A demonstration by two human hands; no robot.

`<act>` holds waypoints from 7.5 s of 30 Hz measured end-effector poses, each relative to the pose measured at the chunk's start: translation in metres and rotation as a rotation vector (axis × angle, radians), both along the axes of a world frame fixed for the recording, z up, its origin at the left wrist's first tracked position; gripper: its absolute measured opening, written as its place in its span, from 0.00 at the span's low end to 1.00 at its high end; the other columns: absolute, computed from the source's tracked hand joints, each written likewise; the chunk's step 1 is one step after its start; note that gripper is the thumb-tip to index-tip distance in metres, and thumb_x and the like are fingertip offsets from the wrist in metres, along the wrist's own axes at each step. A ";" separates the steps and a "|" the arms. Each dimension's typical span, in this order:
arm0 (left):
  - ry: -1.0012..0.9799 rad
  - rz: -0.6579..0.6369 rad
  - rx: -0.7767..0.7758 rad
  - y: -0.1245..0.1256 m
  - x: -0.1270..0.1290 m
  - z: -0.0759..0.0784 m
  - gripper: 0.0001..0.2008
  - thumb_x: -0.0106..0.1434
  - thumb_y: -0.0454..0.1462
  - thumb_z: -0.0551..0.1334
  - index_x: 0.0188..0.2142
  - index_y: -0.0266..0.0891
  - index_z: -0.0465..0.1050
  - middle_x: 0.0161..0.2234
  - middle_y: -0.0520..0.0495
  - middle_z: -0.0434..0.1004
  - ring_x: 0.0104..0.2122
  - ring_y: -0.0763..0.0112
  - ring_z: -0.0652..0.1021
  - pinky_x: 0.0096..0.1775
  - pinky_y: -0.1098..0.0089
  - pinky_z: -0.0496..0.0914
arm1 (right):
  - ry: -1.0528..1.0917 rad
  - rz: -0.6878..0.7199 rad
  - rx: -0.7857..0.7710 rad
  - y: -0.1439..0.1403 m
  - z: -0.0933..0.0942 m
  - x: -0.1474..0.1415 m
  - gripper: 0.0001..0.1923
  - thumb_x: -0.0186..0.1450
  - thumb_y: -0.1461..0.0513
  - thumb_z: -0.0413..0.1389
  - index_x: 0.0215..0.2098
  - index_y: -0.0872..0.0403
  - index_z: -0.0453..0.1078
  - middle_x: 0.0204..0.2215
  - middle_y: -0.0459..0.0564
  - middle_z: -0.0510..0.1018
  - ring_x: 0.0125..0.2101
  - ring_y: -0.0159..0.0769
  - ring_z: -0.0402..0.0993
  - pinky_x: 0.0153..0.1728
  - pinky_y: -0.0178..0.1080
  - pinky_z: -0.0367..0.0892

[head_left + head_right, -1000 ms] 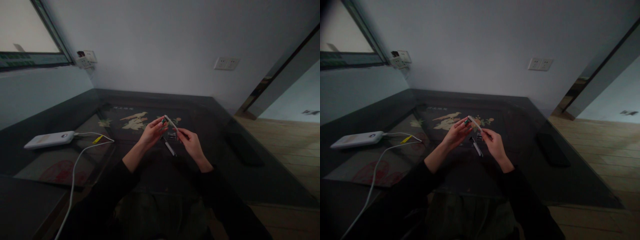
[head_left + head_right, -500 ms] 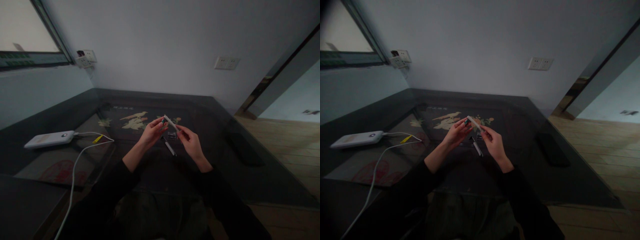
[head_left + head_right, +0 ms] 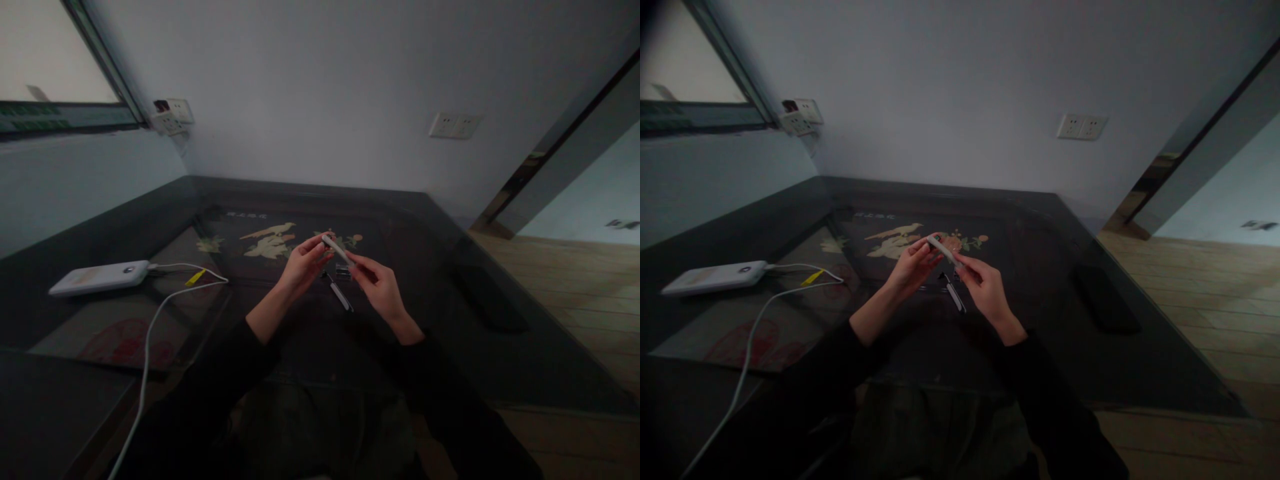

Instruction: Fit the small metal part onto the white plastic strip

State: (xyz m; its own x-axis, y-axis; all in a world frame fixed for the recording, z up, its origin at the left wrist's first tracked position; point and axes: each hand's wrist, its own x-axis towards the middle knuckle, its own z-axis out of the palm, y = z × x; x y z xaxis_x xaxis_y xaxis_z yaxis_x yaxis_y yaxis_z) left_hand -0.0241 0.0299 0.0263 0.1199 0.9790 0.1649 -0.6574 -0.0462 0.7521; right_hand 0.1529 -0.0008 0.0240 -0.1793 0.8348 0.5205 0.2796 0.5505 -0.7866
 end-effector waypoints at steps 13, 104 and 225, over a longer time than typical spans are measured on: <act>-0.017 0.016 0.000 0.000 0.003 -0.002 0.17 0.44 0.37 0.74 0.36 0.38 0.79 0.35 0.48 0.80 0.34 0.75 0.79 0.38 0.75 0.72 | 0.070 -0.074 0.002 0.006 -0.006 0.001 0.16 0.64 0.61 0.56 0.50 0.53 0.74 0.44 0.54 0.80 0.35 0.37 0.76 0.38 0.42 0.71; 0.064 0.117 0.040 0.001 0.003 -0.005 0.17 0.47 0.39 0.72 0.38 0.39 0.79 0.36 0.47 0.80 0.32 0.77 0.76 0.33 0.77 0.68 | 0.143 0.013 -0.183 0.000 -0.005 -0.007 0.21 0.60 0.59 0.58 0.50 0.57 0.74 0.26 0.48 0.76 0.20 0.26 0.62 0.19 0.31 0.59; 0.036 0.102 0.044 0.000 0.003 -0.004 0.16 0.47 0.40 0.73 0.37 0.39 0.80 0.38 0.46 0.80 0.32 0.78 0.76 0.32 0.78 0.68 | 0.135 0.051 -0.174 -0.004 -0.004 -0.008 0.19 0.59 0.59 0.59 0.49 0.56 0.75 0.30 0.50 0.78 0.22 0.28 0.67 0.19 0.31 0.61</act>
State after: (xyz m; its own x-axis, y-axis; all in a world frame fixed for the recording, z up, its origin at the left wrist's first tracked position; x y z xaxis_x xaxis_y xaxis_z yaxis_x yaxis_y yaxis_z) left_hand -0.0211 0.0303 0.0219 0.0269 0.9783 0.2052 -0.6205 -0.1446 0.7708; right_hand 0.1448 -0.0048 0.0198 -0.1623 0.9058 0.3913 0.1405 0.4138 -0.8995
